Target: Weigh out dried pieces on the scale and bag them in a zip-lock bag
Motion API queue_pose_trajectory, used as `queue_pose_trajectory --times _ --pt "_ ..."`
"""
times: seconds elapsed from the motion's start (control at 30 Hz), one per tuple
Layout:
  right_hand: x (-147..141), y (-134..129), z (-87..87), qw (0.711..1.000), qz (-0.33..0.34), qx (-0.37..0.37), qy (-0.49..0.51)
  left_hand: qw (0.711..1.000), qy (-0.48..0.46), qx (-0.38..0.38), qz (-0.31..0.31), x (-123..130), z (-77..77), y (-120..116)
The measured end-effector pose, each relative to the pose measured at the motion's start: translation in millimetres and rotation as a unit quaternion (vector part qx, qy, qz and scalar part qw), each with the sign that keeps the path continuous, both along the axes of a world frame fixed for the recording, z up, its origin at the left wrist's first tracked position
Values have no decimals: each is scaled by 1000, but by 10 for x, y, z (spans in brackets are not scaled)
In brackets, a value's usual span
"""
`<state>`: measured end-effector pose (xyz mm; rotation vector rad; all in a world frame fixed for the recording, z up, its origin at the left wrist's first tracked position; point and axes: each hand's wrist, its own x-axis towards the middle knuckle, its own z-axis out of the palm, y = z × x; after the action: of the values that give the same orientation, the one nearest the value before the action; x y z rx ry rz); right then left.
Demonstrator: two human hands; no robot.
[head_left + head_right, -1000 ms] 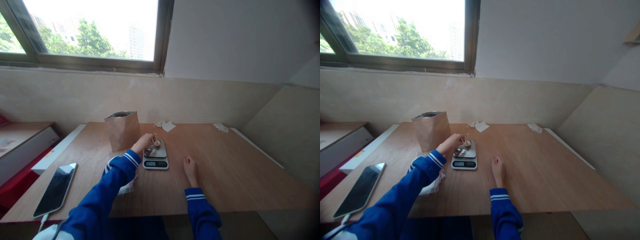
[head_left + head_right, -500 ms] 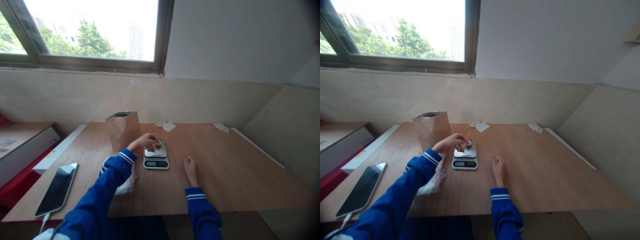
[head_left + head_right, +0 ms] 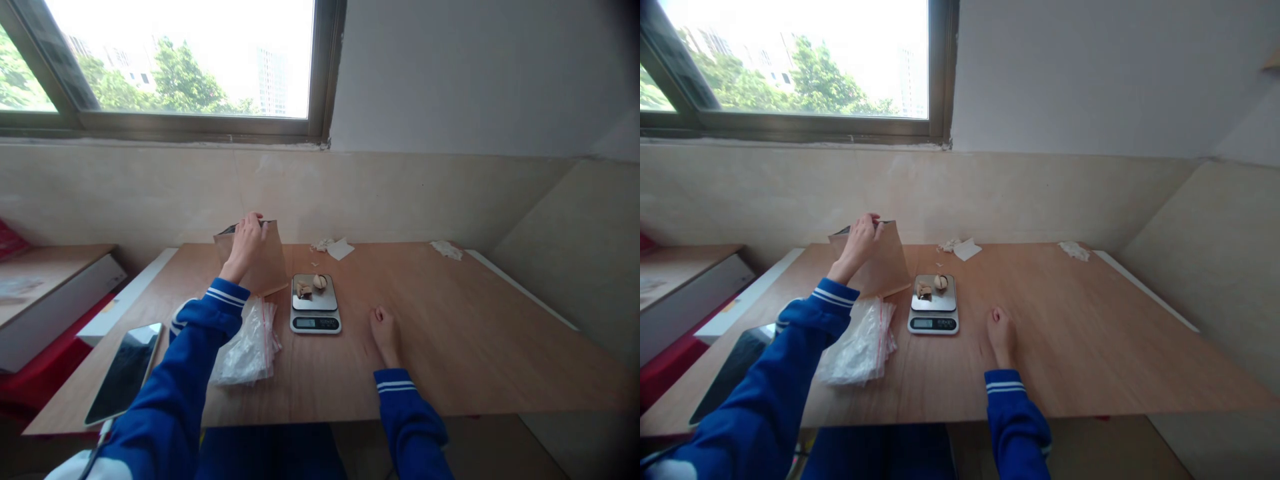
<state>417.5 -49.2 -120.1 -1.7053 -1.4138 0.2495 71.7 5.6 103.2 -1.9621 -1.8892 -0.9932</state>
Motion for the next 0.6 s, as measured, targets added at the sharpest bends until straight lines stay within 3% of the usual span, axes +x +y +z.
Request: queue_pose_trajectory --times 0.1,0.2,0.3,0.4,0.6 --pt "5 8 -12 1000 -2 0 -6 995 52 -75 36 -81 -78 -6" --pt "6 2 -11 1000 -1 0 -11 987 104 -113 48 -130 5 -76" --pt "4 -6 -3 1000 2 -6 -14 979 153 -134 -30 -184 179 -114" --pt "1 -9 4 1000 1 -14 -20 970 140 -166 -106 -234 299 -95" --pt "-1 -16 21 999 4 -20 -36 950 103 -274 -109 -257 233 -51"
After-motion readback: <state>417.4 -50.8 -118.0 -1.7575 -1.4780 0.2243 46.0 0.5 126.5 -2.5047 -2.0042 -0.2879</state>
